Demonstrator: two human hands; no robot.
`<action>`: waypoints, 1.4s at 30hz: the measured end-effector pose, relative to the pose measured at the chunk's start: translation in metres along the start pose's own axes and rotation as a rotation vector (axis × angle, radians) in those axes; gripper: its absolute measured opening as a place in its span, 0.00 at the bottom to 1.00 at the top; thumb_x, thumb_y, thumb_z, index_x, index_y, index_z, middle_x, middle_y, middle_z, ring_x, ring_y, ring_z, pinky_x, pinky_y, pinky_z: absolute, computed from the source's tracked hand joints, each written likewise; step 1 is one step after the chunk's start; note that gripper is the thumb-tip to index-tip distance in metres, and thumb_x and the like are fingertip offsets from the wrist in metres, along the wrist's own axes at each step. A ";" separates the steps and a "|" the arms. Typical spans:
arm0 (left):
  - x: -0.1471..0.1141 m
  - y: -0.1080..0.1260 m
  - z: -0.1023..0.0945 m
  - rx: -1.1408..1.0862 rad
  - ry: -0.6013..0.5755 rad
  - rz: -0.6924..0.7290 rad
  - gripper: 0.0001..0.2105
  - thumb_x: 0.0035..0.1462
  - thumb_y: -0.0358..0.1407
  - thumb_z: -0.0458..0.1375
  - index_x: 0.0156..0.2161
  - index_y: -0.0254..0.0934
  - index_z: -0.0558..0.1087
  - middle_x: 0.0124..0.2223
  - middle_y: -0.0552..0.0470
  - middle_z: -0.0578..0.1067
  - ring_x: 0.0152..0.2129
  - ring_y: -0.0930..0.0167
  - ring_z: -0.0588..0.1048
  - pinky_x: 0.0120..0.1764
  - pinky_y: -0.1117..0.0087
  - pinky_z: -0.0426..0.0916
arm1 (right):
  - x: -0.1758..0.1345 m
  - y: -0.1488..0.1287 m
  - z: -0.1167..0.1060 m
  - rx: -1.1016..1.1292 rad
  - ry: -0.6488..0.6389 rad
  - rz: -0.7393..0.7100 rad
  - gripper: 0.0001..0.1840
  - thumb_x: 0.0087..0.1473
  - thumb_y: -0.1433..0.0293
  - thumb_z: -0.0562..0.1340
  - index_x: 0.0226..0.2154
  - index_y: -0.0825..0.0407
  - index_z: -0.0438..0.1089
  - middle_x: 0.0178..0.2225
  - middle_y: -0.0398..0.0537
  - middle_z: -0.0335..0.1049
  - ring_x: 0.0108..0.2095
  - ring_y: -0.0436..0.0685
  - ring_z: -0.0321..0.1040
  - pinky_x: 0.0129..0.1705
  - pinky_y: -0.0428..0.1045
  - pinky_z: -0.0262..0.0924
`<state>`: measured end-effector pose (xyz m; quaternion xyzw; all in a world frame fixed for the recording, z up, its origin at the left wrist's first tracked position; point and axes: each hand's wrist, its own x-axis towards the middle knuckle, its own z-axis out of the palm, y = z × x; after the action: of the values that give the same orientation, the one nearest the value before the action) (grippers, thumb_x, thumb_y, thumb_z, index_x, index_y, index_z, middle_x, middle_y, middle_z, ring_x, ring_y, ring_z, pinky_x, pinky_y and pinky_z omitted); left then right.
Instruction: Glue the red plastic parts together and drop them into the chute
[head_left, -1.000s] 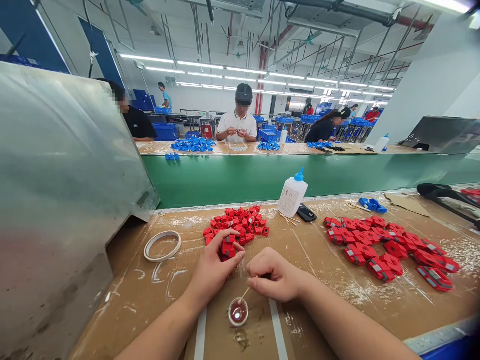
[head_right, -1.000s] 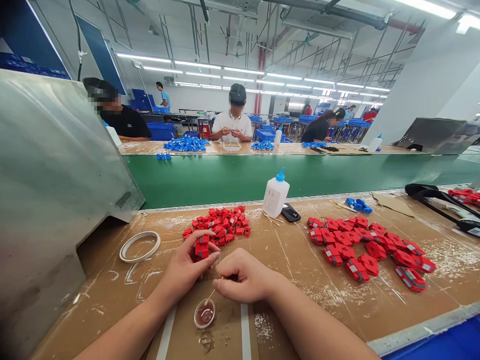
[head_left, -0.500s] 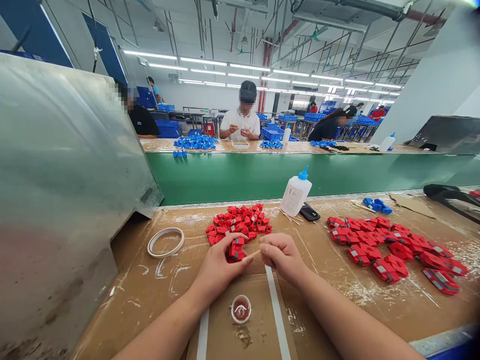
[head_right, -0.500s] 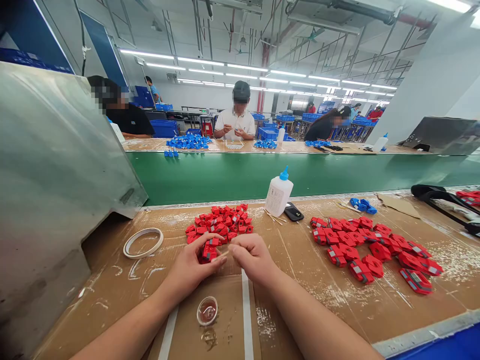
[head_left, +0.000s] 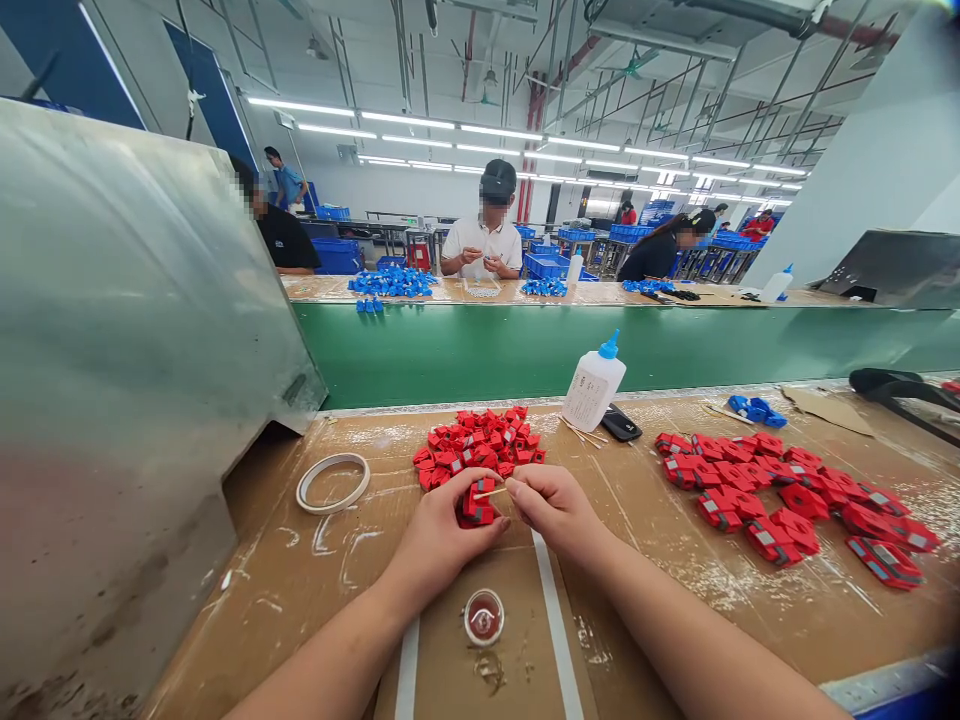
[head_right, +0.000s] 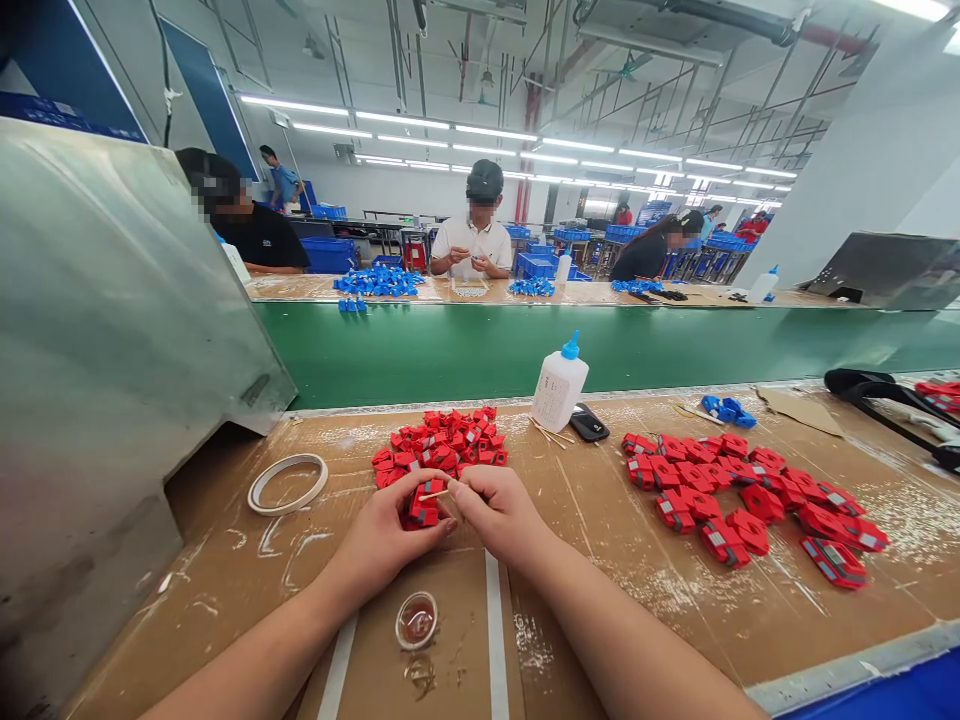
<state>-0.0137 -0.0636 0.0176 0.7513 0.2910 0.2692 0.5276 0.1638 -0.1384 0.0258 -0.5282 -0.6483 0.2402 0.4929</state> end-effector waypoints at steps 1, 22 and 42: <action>0.000 0.000 0.000 0.000 0.001 0.002 0.22 0.53 0.40 0.66 0.53 0.39 0.72 0.38 0.53 0.79 0.36 0.67 0.77 0.39 0.71 0.69 | 0.000 0.000 0.000 0.003 -0.007 -0.001 0.27 0.66 0.57 0.54 0.19 0.53 0.55 0.20 0.39 0.52 0.22 0.47 0.50 0.27 0.45 0.45; 0.002 -0.002 -0.004 -0.028 0.130 -0.041 0.23 0.55 0.49 0.65 0.51 0.39 0.70 0.31 0.53 0.76 0.25 0.70 0.72 0.28 0.75 0.67 | -0.010 -0.026 -0.007 0.023 -0.503 -0.197 0.22 0.59 0.69 0.57 0.18 0.52 0.49 0.19 0.36 0.44 0.22 0.47 0.44 0.27 0.47 0.42; -0.001 -0.003 -0.001 -0.132 0.095 -0.068 0.28 0.59 0.53 0.61 0.58 0.40 0.62 0.31 0.53 0.74 0.24 0.68 0.72 0.24 0.75 0.66 | 0.012 0.016 -0.016 -0.651 -0.149 0.160 0.04 0.61 0.69 0.66 0.39 0.51 0.72 0.45 0.47 0.69 0.41 0.55 0.70 0.41 0.48 0.61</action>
<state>-0.0151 -0.0632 0.0149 0.6909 0.3228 0.3051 0.5704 0.1853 -0.1259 0.0235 -0.6881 -0.6816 0.0967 0.2295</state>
